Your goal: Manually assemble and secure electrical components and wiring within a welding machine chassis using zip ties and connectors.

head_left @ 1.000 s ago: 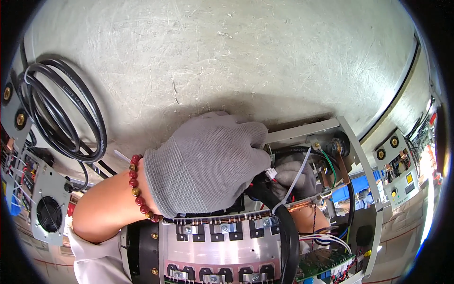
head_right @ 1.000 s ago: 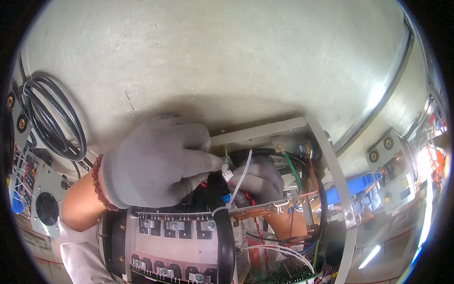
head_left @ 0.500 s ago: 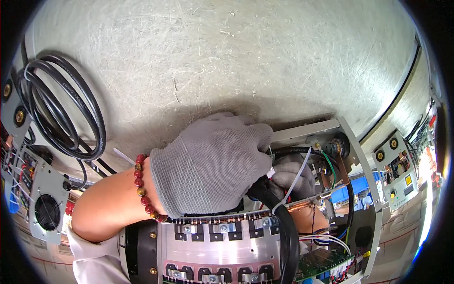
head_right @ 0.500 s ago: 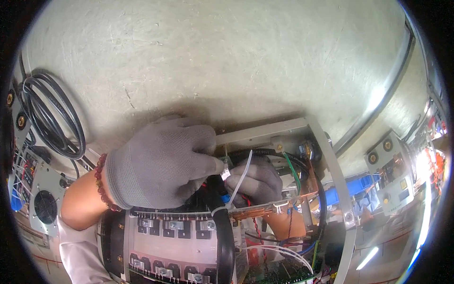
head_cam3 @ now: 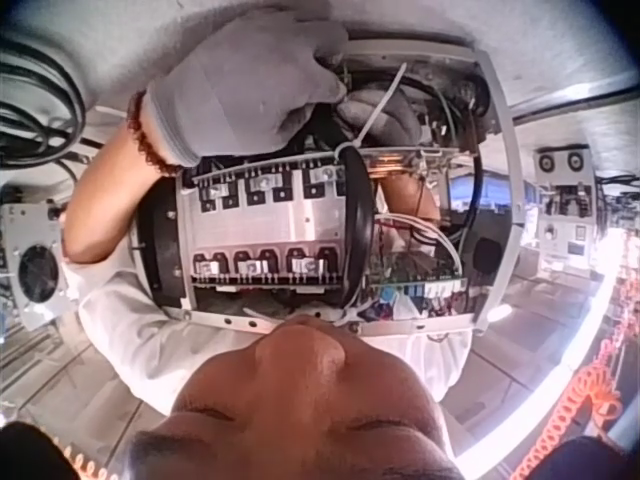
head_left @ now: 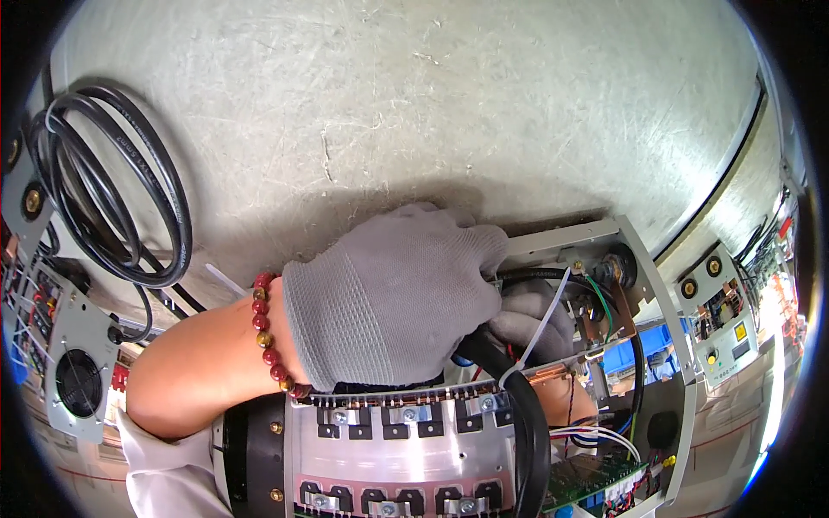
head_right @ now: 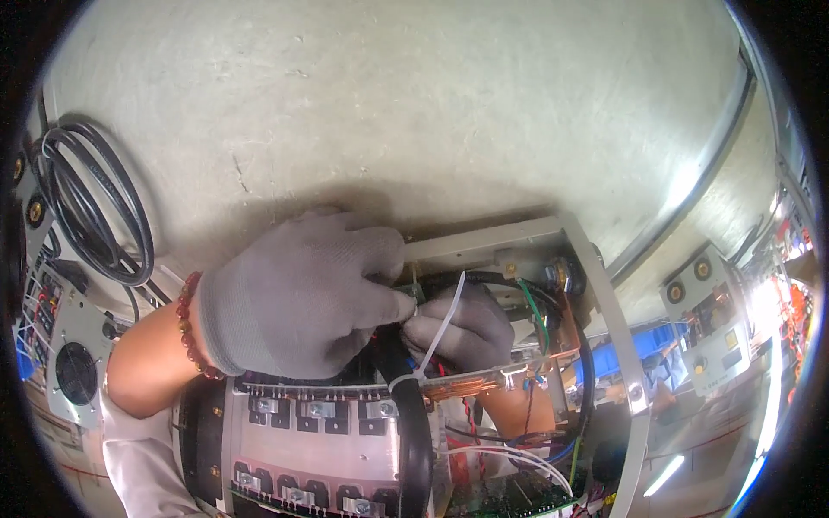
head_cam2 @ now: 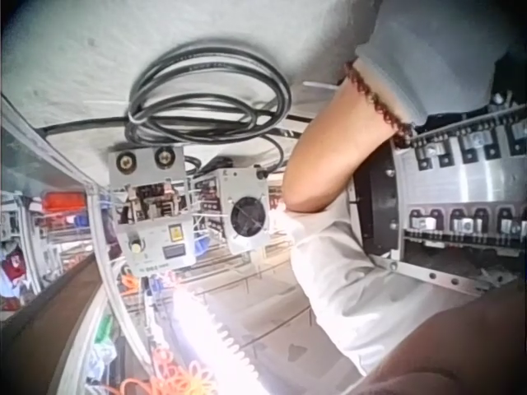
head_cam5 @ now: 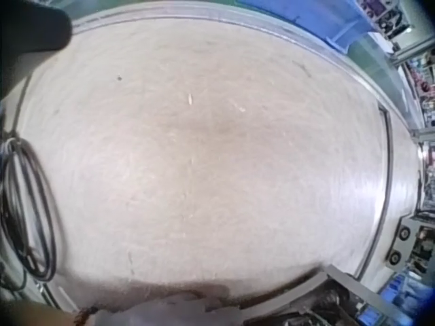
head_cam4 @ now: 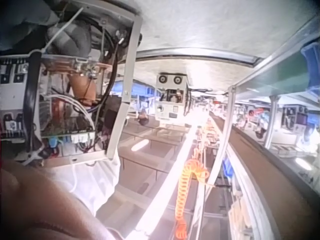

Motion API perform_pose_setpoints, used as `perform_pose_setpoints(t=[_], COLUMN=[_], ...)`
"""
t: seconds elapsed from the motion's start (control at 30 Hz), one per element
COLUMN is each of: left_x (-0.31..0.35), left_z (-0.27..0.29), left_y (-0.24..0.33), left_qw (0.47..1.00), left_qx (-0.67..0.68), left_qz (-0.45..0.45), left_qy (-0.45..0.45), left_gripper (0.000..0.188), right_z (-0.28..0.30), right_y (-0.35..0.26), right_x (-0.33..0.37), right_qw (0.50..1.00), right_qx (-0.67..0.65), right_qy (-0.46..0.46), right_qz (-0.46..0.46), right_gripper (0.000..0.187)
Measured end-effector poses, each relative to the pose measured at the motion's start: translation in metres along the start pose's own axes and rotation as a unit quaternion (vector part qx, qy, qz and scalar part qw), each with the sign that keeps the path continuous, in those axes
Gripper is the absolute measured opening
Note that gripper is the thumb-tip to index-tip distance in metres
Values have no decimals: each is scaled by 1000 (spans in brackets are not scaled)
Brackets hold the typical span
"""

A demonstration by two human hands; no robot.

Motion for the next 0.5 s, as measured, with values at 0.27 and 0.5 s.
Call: perform_pose_setpoints(t=[0.27, 0.5], left_x=[5, 3], left_z=[3, 40], left_y=[1, 48], left_qw=[998, 992], left_qx=[5, -111], left_qz=[-39, -33], left_qy=[49, 38], left_gripper=[15, 30], right_z=[-1, 7], right_y=[7, -3], right_x=[6, 14], right_qw=[998, 995], right_qx=[-6, 88], right_qy=[-28, 14], right_qz=[-64, 45], right_gripper=[32, 30])
Point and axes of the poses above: each hand's wrist, its own x-axis away from the middle knuckle, its own z-axis out of the back of the hand, y = z × x, the point moved 7 cm from there along -x, towards the middle knuckle, and after that the axes turned 1 degree about -y, right-handed, at the moved point
